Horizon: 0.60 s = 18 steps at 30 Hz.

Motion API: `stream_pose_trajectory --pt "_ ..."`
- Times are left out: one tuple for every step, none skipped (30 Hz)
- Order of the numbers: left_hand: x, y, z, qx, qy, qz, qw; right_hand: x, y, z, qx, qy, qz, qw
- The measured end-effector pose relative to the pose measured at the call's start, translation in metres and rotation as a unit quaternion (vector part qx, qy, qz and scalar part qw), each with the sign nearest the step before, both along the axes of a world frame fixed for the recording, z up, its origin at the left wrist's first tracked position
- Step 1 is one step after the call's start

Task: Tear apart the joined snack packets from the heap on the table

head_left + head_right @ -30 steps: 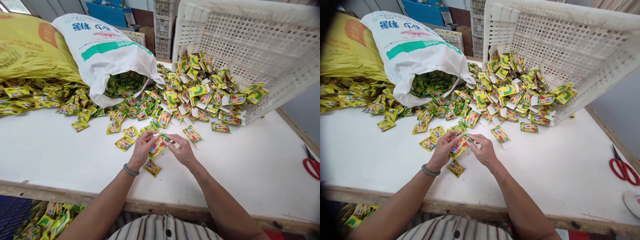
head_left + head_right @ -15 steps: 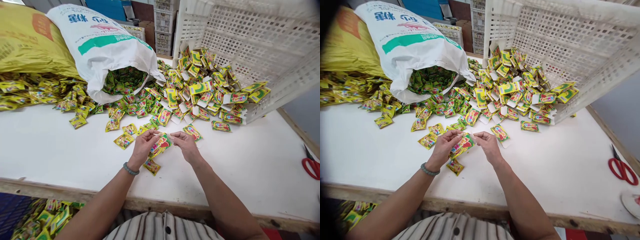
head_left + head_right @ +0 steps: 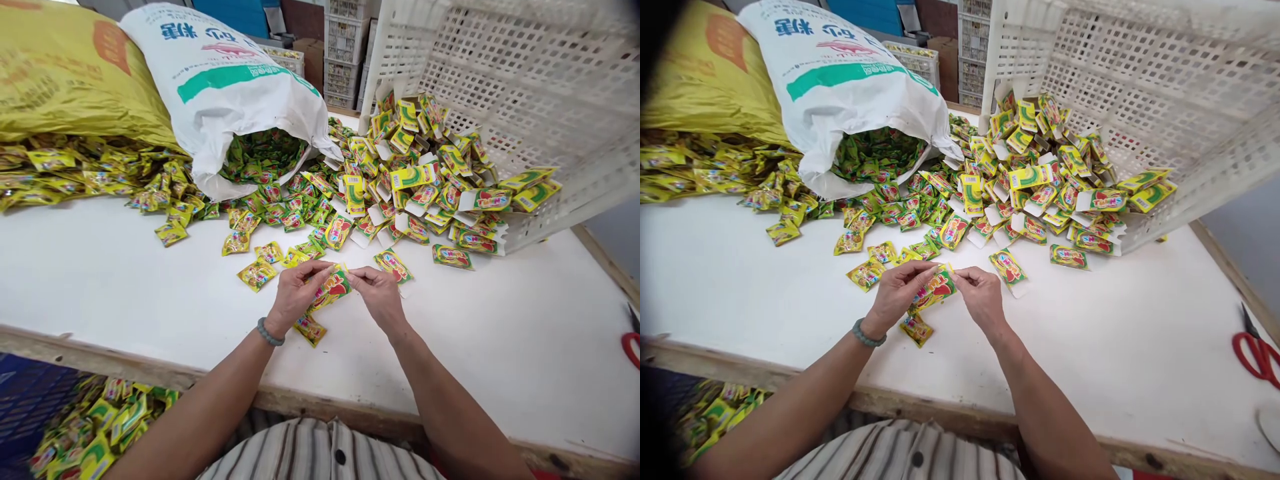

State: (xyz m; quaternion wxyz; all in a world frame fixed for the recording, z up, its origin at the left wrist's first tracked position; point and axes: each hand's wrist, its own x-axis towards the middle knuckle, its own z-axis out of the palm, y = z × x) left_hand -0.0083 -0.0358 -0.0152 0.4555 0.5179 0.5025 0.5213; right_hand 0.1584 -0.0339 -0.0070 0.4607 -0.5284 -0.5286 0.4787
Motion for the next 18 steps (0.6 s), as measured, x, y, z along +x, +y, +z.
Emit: stream_pose_trajectory --pt "0.000 0.000 0.000 -0.001 -0.002 0.003 1.000 -0.001 -0.002 0.001 0.019 -0.015 0.003 1.000" --pt "0.000 0.000 0.001 -0.003 -0.008 0.007 1.000 -0.002 -0.003 0.003 0.039 -0.027 0.008 0.999" --pt "0.001 0.000 0.001 -0.007 -0.016 0.012 1.000 -0.003 -0.005 0.004 0.059 -0.037 0.013 0.997" --pt "0.001 0.000 0.001 -0.012 -0.025 0.018 0.999 -0.005 -0.007 0.005 0.081 -0.049 0.015 0.995" --pt "0.000 0.001 0.001 -0.018 -0.034 0.023 0.999 -0.006 -0.009 0.005 0.105 -0.066 0.015 0.992" --pt "0.000 0.001 0.001 -0.024 -0.043 0.025 0.998 -0.008 -0.011 0.005 0.131 -0.090 0.012 0.987" --pt "-0.001 0.002 0.001 -0.030 -0.051 0.025 0.998 -0.010 -0.013 0.004 0.159 -0.122 0.007 0.980" --pt "-0.001 0.002 0.000 -0.035 -0.057 0.022 0.997 -0.012 -0.015 0.002 0.187 -0.155 0.002 0.970" --pt "-0.002 0.002 0.000 -0.040 -0.062 0.017 0.997 -0.014 -0.016 0.001 0.210 -0.185 -0.003 0.960" --pt "-0.003 0.003 -0.001 -0.045 -0.067 0.011 0.997 -0.016 -0.016 -0.001 0.225 -0.205 -0.009 0.953" --pt "-0.003 0.003 -0.001 -0.049 -0.072 0.007 0.996 -0.017 -0.016 -0.003 0.228 -0.210 -0.014 0.950" --pt "-0.003 0.003 -0.002 -0.051 -0.077 0.005 0.996 -0.018 -0.016 -0.004 0.221 -0.203 -0.018 0.954" --pt "-0.003 0.003 -0.002 -0.052 -0.083 0.004 0.995 -0.019 -0.015 -0.005 0.209 -0.187 -0.023 0.960" --pt "-0.002 0.004 -0.002 -0.052 -0.090 0.005 0.995 -0.020 -0.015 -0.005 0.197 -0.168 -0.027 0.966" --pt "-0.001 0.004 -0.002 -0.052 -0.097 0.006 0.994 -0.021 -0.014 -0.005 0.187 -0.150 -0.026 0.970" --pt "0.000 0.005 -0.001 -0.054 -0.103 0.007 0.993 -0.021 -0.013 -0.005 0.179 -0.135 -0.018 0.974" --pt "0.001 0.006 0.001 -0.059 -0.109 0.008 0.992 -0.021 -0.012 -0.005 0.171 -0.121 -0.001 0.978" --pt "0.001 0.007 0.003 -0.065 -0.115 0.010 0.991 -0.021 -0.011 -0.005 0.161 -0.107 0.019 0.981"
